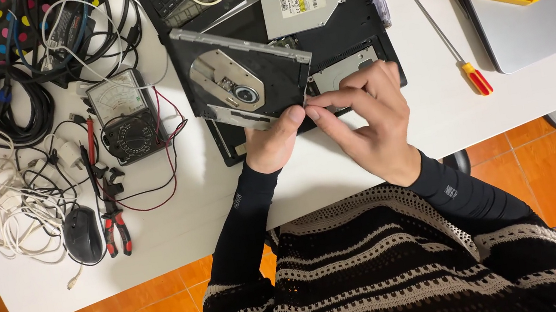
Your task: The recorder is inspecting and disassembling a laptop's internal optical disk drive on a repair bench.
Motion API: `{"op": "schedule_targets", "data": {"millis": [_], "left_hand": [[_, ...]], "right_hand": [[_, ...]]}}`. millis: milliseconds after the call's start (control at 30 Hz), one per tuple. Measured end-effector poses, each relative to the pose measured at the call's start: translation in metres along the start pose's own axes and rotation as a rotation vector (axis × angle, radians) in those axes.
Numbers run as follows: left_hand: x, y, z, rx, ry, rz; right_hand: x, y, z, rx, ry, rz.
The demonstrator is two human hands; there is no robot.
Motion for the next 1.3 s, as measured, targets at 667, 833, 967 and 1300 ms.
{"op": "schedule_targets", "data": {"millis": [667, 833, 967, 1300], "left_hand": [[-0.002, 0.002, -0.003, 0.194, 0.102, -0.009], [-0.008, -0.020, 0.001, 0.388, 0.077, -0.193], [-0.004, -0.020, 0.004, 0.486, 0.122, -0.323], [-0.016, -0.054, -0.002, 0.962, 0.079, -0.625]], "right_hand": [[0.006, 0.006, -0.003, 0.089, -0.148, 0.138], [0.023, 0.010, 0.000, 0.040, -0.042, 0.131], [0.033, 0.007, -0.005, -0.018, 0.065, 0.098], [0.037, 0.003, -0.034, -0.064, 0.326, 0.125]]}}
Point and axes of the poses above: each hand's wrist, its own z-axis towards the middle knuckle, its own y-axis out of the back of the hand, x = y × z, the point moved 7 cm from there along z, towards the middle knuckle, and after that the axes turned 13 degrees about -z, right-handed, at the moved point
